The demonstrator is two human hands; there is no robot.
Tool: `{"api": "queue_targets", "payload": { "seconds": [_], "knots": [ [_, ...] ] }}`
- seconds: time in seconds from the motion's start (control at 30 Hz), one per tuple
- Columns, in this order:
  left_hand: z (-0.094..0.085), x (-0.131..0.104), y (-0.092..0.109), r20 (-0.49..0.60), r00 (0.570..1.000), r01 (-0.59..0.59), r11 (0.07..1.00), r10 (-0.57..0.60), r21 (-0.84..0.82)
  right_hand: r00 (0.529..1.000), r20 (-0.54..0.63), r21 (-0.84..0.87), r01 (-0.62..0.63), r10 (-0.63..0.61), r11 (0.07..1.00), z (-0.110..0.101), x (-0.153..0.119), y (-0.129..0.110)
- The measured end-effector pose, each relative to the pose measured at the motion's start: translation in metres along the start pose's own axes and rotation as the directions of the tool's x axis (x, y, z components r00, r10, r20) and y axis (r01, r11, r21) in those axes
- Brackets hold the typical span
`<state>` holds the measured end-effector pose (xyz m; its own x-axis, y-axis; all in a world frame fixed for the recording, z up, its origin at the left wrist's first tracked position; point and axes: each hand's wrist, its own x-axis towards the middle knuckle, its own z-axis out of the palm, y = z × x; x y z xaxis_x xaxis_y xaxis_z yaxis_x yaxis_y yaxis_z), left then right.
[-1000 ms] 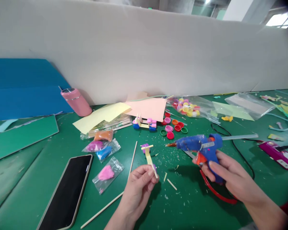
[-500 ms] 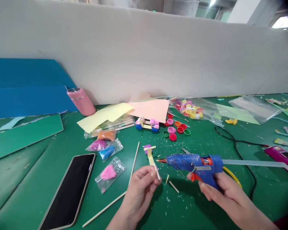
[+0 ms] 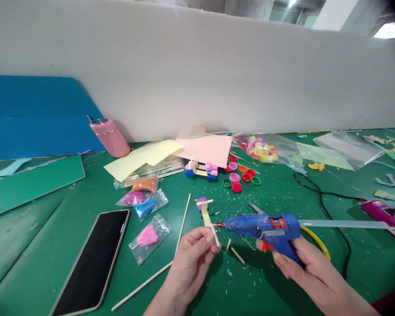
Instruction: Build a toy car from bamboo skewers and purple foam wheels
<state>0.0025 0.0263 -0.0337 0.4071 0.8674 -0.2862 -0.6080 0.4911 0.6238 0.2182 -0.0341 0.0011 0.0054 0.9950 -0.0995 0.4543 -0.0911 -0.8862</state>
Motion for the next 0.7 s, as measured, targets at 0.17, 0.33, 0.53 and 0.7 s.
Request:
{"api": "queue_targets", "payload": {
  "seconds": [0.17, 0.33, 0.53, 0.7],
  "knots": [
    [-0.001, 0.0002, -0.0008, 0.008, 1.0, -0.001, 1.0, 0.001, 0.006, 1.0, 0.002, -0.023, 0.0, 0.0, 1.0, -0.0002, 0.0002, 0.0012],
    [-0.0024, 0.0008, -0.0016, 0.014, 1.0, -0.007, 1.0, 0.007, 0.009, 1.0, 0.03, -0.028, 0.004, -0.003, 1.0, -0.002, -0.0003, 0.0019],
    [0.0005, 0.0003, -0.0004, 0.025, 1.0, -0.008, 1.0, 0.007, 0.013, 1.0, -0.004, -0.022, 0.011, -0.011, 1.0, -0.0023, -0.0038, 0.0019],
    [0.0005, -0.0007, -0.0001, 0.023, 1.0, -0.006, 1.0, 0.005, 0.017, 0.999, -0.038, -0.065, 0.036, -0.039, 0.997, -0.0008, -0.0012, -0.0011]
  ]
}}
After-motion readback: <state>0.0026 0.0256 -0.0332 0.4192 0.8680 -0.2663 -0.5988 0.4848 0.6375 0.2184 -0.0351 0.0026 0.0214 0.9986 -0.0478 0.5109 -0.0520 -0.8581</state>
